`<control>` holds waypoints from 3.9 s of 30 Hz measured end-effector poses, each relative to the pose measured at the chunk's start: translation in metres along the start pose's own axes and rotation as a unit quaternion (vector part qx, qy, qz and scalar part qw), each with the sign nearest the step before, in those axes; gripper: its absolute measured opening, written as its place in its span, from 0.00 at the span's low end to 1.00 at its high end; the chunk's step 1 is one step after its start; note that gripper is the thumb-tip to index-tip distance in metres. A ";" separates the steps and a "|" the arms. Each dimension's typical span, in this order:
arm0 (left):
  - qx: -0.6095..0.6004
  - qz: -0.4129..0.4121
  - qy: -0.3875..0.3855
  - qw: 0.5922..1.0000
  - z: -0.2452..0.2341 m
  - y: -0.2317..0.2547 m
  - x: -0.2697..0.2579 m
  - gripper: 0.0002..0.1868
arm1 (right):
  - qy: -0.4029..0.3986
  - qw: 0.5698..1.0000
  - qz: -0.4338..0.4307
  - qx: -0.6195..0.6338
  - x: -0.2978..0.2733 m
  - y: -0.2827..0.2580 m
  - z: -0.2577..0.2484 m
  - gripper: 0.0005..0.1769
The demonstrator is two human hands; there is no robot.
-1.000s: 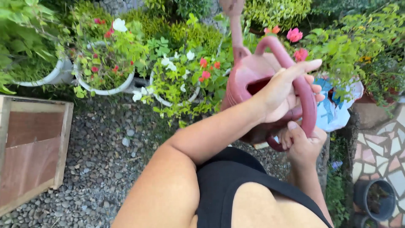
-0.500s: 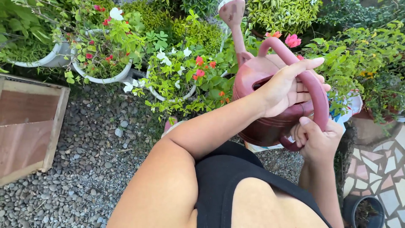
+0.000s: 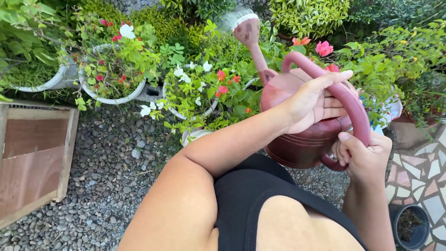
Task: Watering several potted plants in an outdoor garden using a watering can filled from a large water barrel.
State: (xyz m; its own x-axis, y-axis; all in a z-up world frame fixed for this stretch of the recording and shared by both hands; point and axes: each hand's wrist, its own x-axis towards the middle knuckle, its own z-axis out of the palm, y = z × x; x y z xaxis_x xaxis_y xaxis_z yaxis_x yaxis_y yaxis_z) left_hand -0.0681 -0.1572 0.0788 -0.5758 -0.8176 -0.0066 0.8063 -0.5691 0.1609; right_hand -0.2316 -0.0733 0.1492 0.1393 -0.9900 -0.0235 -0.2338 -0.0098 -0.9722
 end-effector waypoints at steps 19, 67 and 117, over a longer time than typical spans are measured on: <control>0.340 0.273 0.364 0.823 -0.137 0.128 -0.115 0.22 | -0.011 0.994 -0.012 0.105 0.100 -0.047 0.085 0.22; 0.219 -0.064 0.308 0.923 -0.157 0.137 -0.158 0.42 | -0.041 0.995 0.060 0.076 0.170 -0.095 0.203 0.05; 0.135 -0.022 0.310 0.941 -0.166 0.127 -0.154 0.44 | -0.055 0.992 0.093 0.069 0.183 -0.086 0.211 0.06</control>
State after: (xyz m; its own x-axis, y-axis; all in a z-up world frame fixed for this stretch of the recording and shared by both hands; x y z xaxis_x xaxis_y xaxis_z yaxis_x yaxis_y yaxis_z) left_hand 0.1458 -0.1182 -0.0640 -0.3509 -0.7350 -0.5802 0.6714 -0.6294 0.3913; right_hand 0.0175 -0.2238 0.1796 0.2118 -0.9516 -0.2227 -0.1320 0.1979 -0.9713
